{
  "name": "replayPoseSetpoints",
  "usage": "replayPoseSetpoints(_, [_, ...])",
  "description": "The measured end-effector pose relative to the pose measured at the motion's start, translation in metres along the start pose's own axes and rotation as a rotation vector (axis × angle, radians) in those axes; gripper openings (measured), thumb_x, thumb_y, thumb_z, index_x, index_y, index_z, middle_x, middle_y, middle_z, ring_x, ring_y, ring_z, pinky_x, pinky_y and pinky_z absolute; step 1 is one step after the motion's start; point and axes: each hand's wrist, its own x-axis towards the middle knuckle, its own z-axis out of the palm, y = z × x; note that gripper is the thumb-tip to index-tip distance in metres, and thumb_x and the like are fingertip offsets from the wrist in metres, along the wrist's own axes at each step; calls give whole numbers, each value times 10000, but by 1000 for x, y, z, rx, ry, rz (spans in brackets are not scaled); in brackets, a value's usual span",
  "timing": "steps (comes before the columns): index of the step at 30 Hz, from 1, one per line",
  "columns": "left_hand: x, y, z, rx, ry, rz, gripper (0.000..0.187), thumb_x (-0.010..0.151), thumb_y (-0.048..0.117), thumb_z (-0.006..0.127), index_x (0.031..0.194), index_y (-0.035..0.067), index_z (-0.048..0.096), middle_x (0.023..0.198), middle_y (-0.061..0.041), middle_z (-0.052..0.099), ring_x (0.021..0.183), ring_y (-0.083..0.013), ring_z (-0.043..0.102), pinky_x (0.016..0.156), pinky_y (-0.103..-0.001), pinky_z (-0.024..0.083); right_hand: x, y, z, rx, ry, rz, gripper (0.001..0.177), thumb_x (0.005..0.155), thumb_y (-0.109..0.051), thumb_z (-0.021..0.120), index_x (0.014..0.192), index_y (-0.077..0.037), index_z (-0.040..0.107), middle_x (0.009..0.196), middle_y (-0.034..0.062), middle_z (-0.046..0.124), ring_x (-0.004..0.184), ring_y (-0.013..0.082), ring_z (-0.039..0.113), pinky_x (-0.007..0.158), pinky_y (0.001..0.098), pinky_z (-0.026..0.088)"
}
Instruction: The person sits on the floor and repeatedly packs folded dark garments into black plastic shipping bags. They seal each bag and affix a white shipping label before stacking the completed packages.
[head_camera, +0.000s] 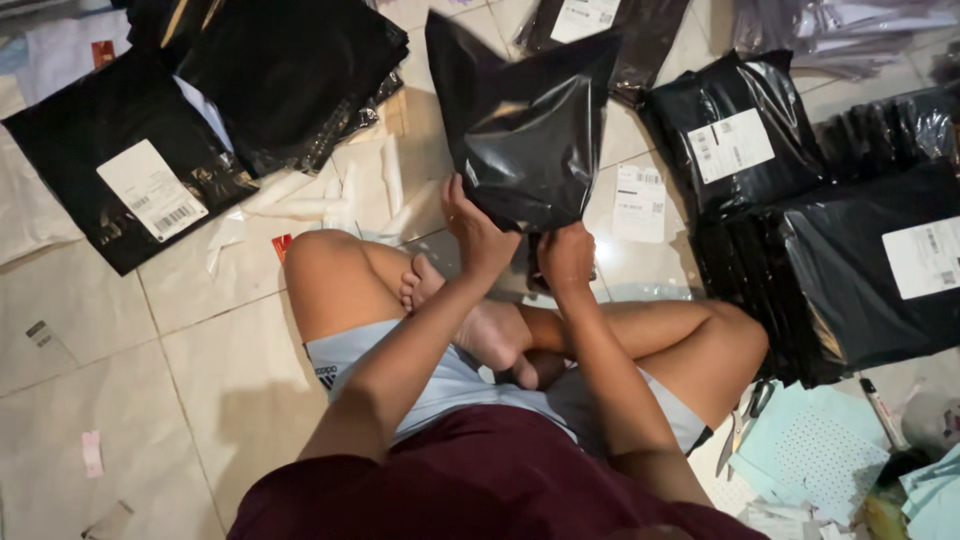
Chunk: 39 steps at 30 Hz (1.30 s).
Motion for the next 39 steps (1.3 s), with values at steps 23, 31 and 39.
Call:
replayPoseSetpoints(23, [-30,-6,-35,55,-980,-62,237,828,82,663,1056,41,712,1117,-193,689,1038,-406,672,898,-488,529,6,49,4,-304,-786,-445,1130,612,-623,849,1464,5,457,1492,268,404,1406,449,352,1147,497,268])
replayPoseSetpoints(31, [-100,-36,10,249,-1332,-206,421,854,216,648,1189,-37,680,1231,-273,674,1147,-428,655,938,-517,508,-14,67,52,3,-533,-580,569,965,-267,694,1435,20,549,1403,245,594,1300,423,546,1125,467,448])
replayPoseSetpoints(39, [-108,-49,25,497,-970,-184,387,936,268,560,1227,22,629,1188,-208,691,1145,-384,644,994,-522,441,-20,43,42,72,-304,-501,614,781,-139,746,1347,29,575,1278,302,626,1168,477,581,1042,467,465])
